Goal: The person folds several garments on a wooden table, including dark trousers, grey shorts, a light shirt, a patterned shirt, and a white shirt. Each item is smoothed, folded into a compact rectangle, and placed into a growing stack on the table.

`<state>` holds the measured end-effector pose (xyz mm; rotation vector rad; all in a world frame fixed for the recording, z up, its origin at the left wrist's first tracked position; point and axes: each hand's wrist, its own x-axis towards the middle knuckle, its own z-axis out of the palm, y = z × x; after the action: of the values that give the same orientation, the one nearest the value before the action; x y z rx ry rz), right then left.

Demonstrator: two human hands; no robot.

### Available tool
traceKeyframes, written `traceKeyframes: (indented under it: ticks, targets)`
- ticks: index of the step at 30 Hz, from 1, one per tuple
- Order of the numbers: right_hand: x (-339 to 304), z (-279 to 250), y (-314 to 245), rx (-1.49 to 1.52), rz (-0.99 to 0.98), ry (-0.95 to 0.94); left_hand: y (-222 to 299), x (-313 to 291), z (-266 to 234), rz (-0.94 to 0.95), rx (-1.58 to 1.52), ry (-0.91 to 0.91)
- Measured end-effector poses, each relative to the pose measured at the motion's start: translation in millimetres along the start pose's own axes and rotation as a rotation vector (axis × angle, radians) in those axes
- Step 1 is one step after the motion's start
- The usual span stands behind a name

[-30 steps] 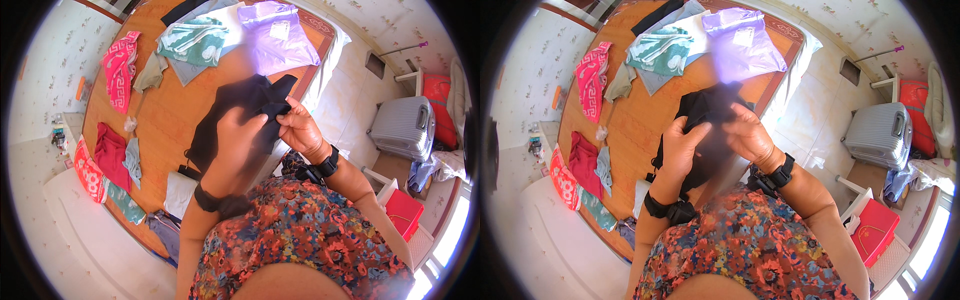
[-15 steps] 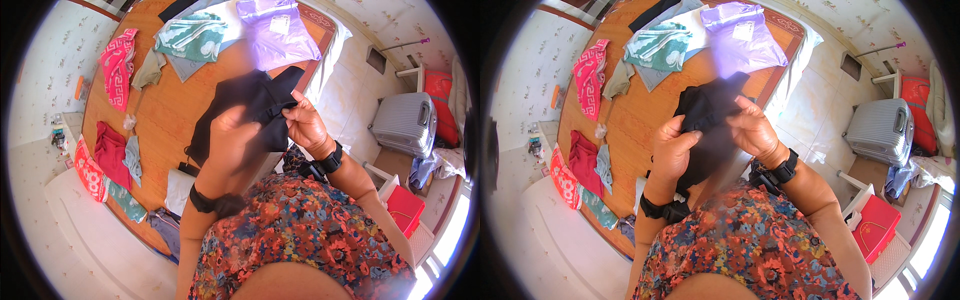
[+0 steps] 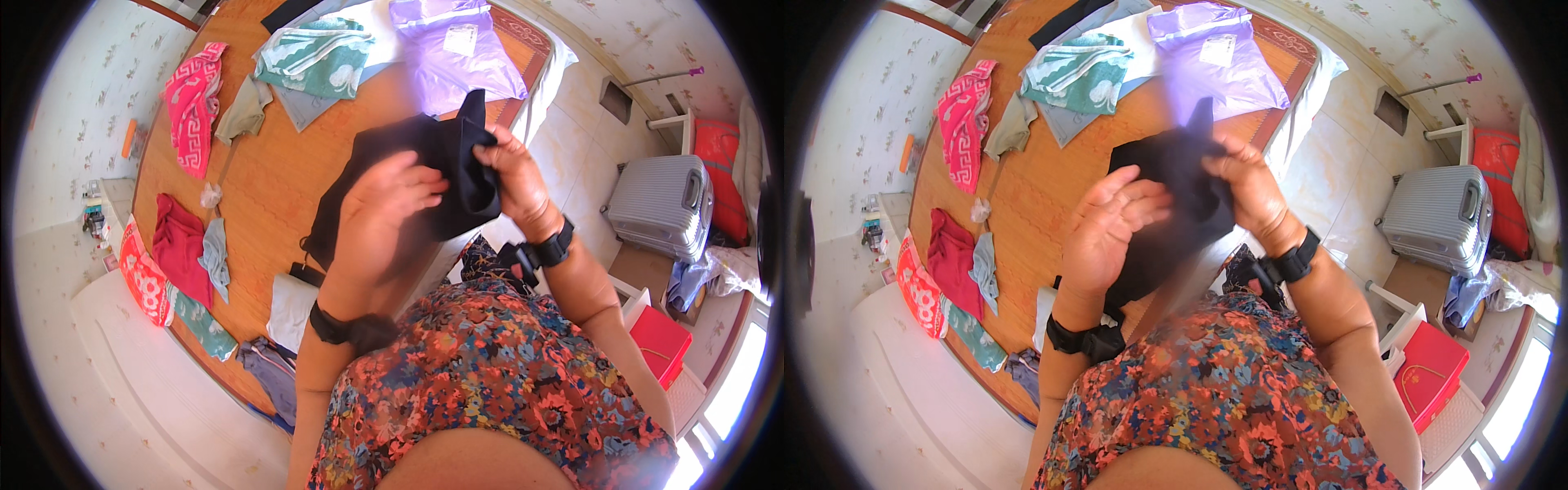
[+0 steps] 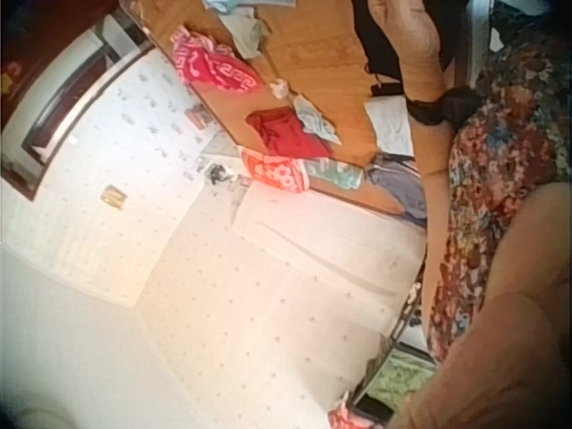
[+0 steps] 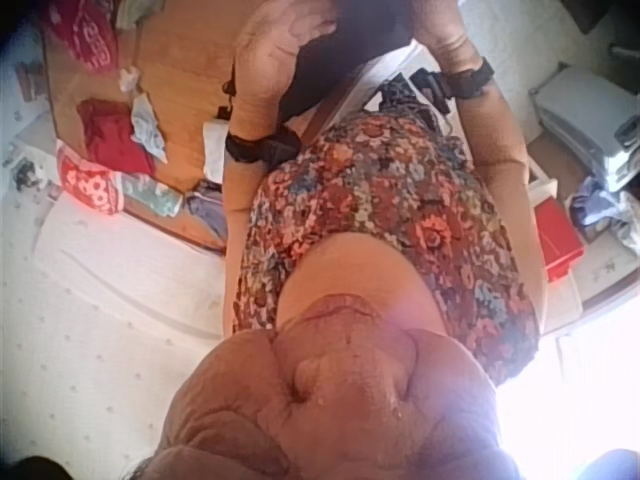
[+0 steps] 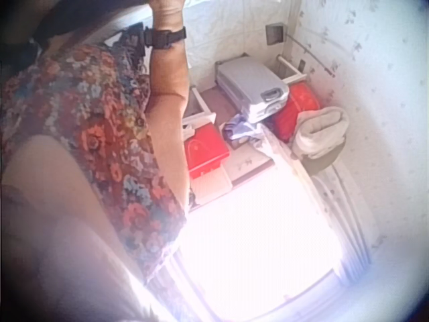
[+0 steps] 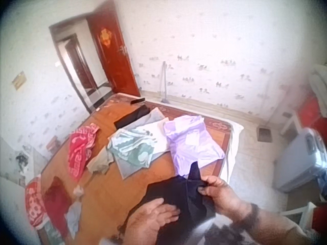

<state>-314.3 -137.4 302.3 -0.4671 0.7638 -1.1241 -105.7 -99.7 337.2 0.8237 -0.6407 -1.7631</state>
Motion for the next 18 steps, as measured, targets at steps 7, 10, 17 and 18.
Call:
traceKeyframes:
  ticks: [7, 10, 17, 18]
  targets:
    - [70.3, -30.9, -85.2, -0.602, -0.246, -0.092, -29.1, -22.4, -94.8, -0.085, 0.151, 0.330]
    - [125.0, -59.4, -144.8, -0.482, -0.276, -0.122, -67.2, -55.6, -135.8, -0.192, 0.176, 0.489]
    - [177.2, -190.0, -193.0, -0.859, -0.596, 0.632, -160.9, -130.1, -191.6, -0.270, 0.108, 0.710]
    - [172.4, -208.6, -185.8, -0.829, -0.516, 0.620, -169.7, -139.4, -195.3, -0.264, 0.195, 0.654]
